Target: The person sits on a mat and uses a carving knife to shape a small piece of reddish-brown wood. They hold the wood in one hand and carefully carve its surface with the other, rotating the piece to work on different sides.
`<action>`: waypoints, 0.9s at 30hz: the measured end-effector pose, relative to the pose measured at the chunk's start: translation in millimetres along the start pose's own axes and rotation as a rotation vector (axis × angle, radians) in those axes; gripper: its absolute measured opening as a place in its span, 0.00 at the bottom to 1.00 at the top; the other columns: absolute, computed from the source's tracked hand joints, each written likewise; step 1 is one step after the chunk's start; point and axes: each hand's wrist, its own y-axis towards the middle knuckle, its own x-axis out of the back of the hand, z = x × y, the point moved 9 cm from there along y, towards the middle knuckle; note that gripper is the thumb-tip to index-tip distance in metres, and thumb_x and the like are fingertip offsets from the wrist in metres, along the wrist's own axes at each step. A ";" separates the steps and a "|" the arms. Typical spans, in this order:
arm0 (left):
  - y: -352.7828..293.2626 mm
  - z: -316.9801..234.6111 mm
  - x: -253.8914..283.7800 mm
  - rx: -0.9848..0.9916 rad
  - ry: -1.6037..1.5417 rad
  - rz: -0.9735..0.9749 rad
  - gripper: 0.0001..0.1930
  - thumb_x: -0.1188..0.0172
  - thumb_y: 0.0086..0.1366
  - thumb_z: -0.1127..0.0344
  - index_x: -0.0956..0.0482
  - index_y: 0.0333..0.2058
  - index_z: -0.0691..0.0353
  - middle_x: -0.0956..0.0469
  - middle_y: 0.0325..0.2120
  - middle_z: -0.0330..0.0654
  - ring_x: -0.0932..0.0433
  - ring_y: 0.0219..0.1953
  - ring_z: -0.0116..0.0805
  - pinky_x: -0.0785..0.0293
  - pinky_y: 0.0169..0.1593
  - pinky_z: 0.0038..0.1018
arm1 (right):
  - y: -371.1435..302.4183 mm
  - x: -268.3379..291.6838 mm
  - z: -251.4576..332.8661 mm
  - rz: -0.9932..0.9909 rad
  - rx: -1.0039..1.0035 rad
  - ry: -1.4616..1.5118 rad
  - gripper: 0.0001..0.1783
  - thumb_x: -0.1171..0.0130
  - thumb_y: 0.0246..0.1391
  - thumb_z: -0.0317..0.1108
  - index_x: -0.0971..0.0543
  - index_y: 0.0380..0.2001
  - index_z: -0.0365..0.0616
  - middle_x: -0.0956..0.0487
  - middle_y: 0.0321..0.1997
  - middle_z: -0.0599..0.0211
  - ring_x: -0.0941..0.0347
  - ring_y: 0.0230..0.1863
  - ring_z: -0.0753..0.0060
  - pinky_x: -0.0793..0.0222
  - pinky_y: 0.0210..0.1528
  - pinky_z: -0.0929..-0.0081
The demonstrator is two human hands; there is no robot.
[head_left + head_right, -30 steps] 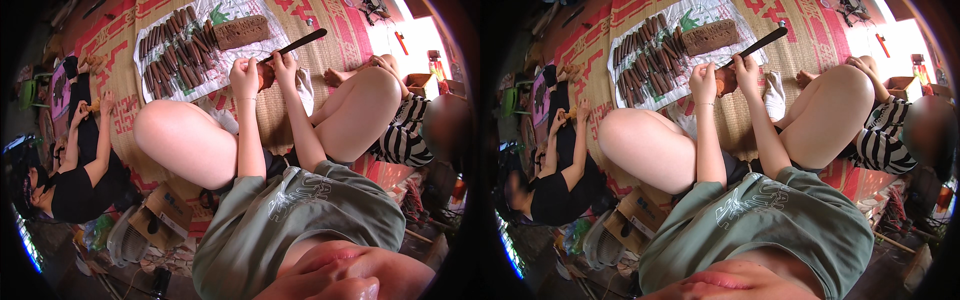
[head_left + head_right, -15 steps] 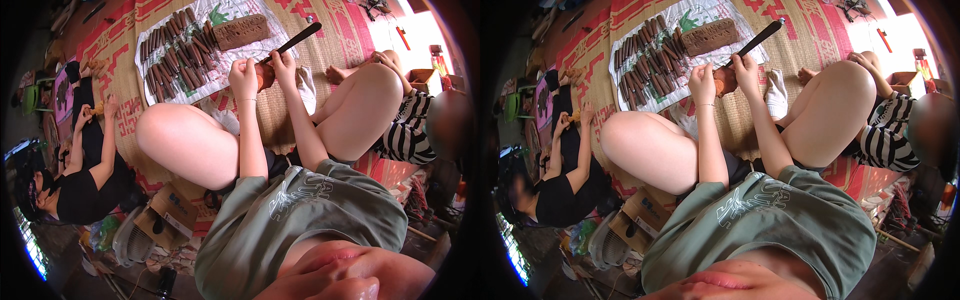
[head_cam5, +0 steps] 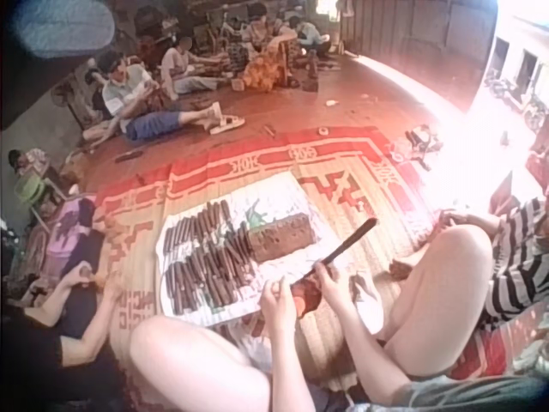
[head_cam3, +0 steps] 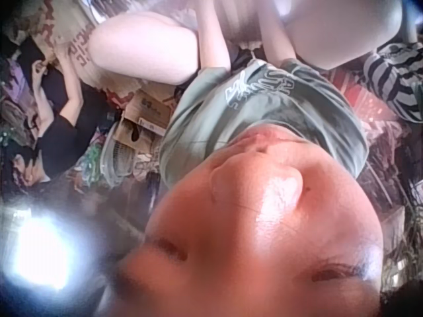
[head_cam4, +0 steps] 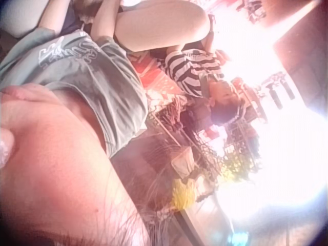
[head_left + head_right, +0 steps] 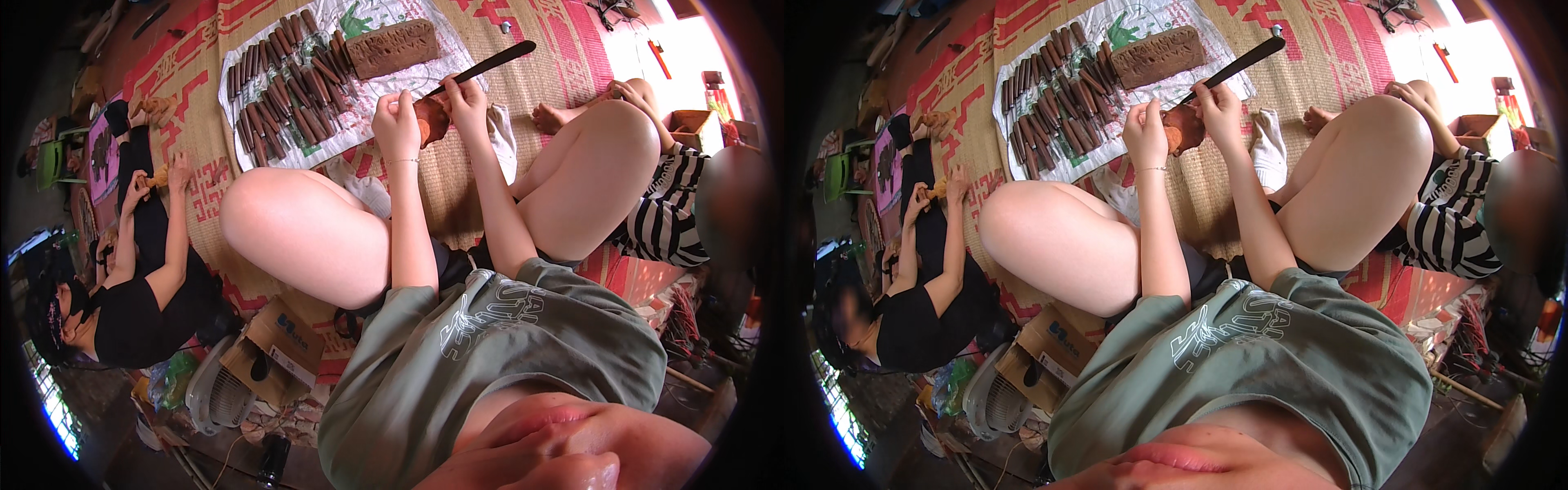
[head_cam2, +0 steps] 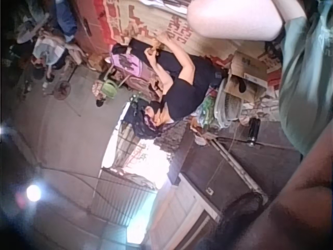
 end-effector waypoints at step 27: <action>3.1 -1.7 2.0 -0.009 0.030 0.010 0.17 0.41 0.55 0.58 0.28 0.35 0.68 0.24 0.19 0.44 0.26 0.22 0.33 0.30 0.31 0.29 | 4.0 -19.4 -11.4 0.188 0.074 0.033 0.08 0.42 0.48 0.23 0.28 0.34 0.34 0.21 0.28 0.64 0.24 0.31 0.76 0.29 0.35 0.79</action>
